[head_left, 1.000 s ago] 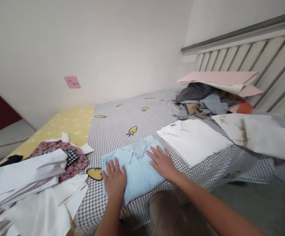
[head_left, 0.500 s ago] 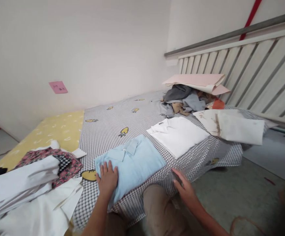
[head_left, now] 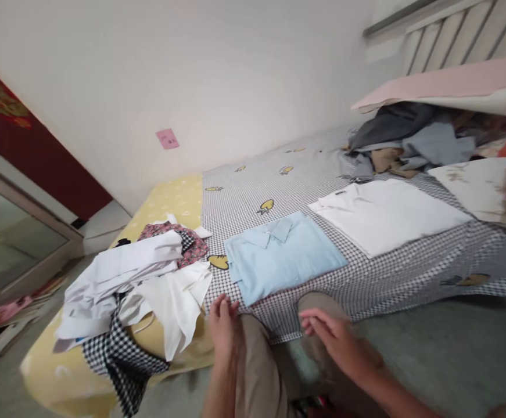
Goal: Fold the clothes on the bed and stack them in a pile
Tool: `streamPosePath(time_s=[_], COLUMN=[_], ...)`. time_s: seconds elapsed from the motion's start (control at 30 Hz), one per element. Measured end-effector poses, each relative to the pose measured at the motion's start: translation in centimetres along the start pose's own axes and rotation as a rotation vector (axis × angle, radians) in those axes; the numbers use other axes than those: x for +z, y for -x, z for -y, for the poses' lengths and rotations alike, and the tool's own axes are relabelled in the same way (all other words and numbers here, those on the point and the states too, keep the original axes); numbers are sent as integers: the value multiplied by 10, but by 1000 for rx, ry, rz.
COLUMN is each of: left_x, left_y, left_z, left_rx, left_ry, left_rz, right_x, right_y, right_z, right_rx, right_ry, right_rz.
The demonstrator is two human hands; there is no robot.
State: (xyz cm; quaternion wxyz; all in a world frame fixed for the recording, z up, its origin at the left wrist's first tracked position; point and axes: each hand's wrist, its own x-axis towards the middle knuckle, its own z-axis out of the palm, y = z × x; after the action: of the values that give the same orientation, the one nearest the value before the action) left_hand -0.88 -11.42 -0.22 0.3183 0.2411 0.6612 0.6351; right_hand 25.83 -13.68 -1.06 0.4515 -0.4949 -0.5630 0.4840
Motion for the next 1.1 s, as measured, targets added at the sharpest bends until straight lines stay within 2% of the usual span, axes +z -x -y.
streamPosePath(time_s=[0.1,0.17,0.2,0.23,0.37,0.4,0.5,0.63,0.9,1.0,1.1], left_x=[-2,-4,-6,-7,-11,-11,-14,-20,-14,-14,-14], left_y=[19,25,27,27,27,28,32,40,48,48,47], left_z=[10,13,13,12,8,9,14,18,14,16,15], left_rx=[-74,-104,-121,-139,-209,-202,-96,48,169,140,37], left_ry=[70,110,126,138,165,160,77,-129,-311,-287,-161], left_rz=[28,36,40,47,90,97,94,104,171,155,136], right_x=[30,41,44,45,40,38,32,29,28,29,34], right_y=[10,12,10,7,-10,-14,-21,-21,-21,-19,-14], right_z=[-11,-18,-21,-23,-24,-23,-23,-24,-23,-20,-20], right_rx=[-38,35,109,199,532,568,566,529,569,610,662], right_ry=[29,-73,-168,-293,-927,-1057,-1270,-1351,-1364,-1280,-1143], right_rz=[257,368,381,365,135,116,190,251,234,199,166])
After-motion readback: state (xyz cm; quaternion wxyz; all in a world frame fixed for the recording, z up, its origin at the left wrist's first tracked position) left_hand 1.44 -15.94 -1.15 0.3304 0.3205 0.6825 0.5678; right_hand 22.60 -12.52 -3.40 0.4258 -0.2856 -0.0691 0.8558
